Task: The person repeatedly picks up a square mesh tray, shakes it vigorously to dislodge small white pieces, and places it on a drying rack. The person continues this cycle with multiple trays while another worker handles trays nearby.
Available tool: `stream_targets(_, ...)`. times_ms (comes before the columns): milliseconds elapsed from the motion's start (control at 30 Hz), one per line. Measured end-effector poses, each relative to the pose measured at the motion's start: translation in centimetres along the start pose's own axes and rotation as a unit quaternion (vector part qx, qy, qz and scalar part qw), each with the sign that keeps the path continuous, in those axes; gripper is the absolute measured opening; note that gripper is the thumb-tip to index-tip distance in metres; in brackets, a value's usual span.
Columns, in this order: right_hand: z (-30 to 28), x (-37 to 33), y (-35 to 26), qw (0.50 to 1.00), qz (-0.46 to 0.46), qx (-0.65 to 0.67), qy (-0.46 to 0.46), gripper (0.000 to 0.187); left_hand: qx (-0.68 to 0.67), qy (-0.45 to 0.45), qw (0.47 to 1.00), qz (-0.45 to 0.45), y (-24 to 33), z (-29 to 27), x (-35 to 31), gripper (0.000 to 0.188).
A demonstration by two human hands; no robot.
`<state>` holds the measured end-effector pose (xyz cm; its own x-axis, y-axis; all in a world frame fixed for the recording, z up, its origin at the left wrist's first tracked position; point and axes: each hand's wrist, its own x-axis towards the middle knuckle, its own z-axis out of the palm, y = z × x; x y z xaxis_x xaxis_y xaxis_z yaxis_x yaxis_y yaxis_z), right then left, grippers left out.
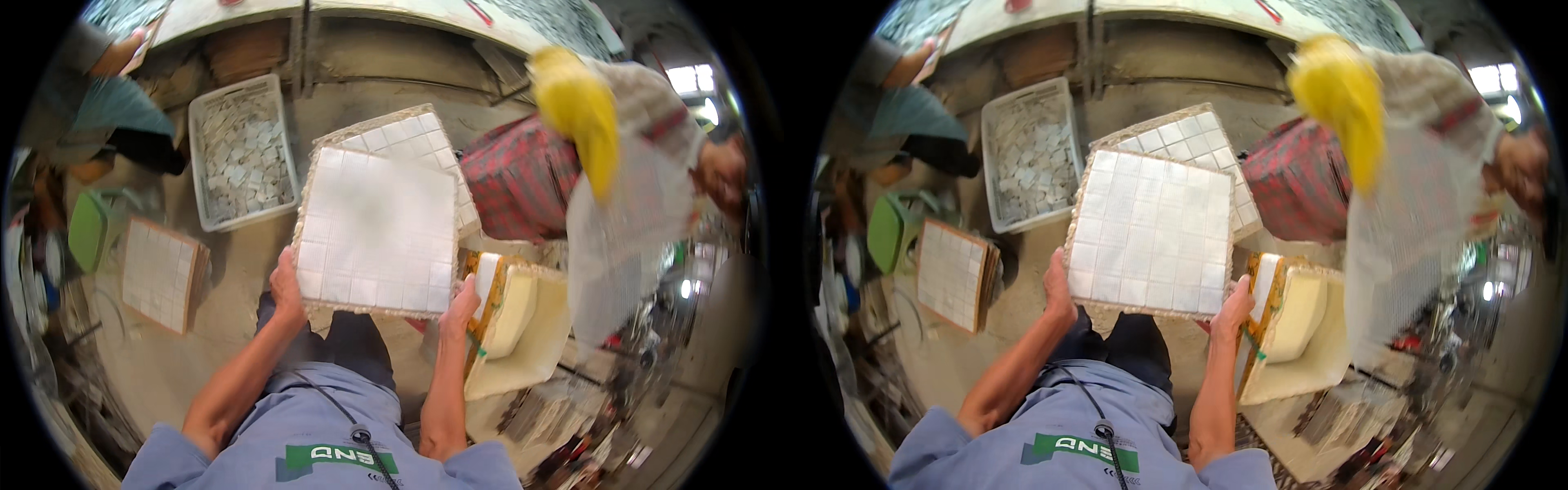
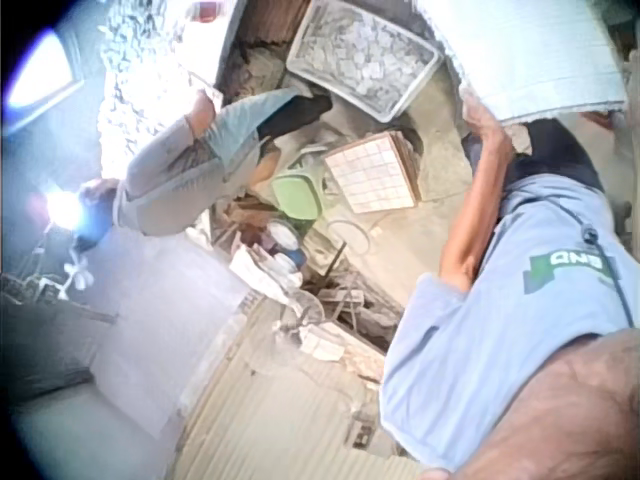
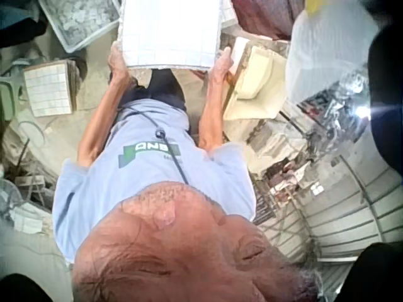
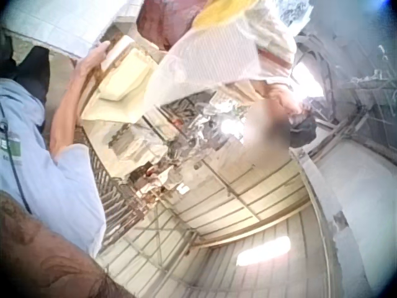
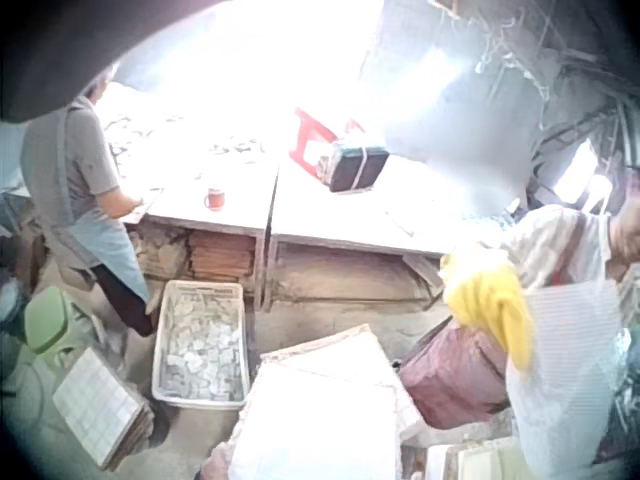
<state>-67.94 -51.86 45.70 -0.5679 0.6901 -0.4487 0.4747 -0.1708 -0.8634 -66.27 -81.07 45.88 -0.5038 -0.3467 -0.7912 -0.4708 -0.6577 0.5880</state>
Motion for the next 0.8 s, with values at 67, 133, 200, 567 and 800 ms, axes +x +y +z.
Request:
stream_targets(67, -1.0, -4.2, 1.8, 0.996, 0.023, 0.042, 0.076, 0.041, 0.034, -0.015, 0.999, 0.003, 1.6, -1.6, -1.4, 0.049)
stream_targets(133, -3.3, -8.9, 2.8, 0.988, 0.043, 0.057, 0.136, 0.040, 0.087, -0.057, 0.994, 0.015, 3.0, -3.2, -3.7, 0.047)
stream_targets(200, -5.5, -13.8, 3.8, 0.978, 0.052, 0.076, 0.187, 0.039, 0.117, -0.104, 0.988, 0.009, 3.6, -5.3, -5.3, 0.046)
stream_targets(567, -13.6, -33.2, 13.1, 0.823, 0.056, 0.251, 0.507, 0.035, 0.330, -0.419, 0.846, -0.002, 1.2, -7.2, -10.9, 0.042)
stream_targets(800, -19.3, -42.3, 18.9, 0.703, 0.044, 0.349, 0.618, 0.034, 0.437, -0.541, 0.718, -0.021, -6.0, -7.1, -17.7, 0.040)
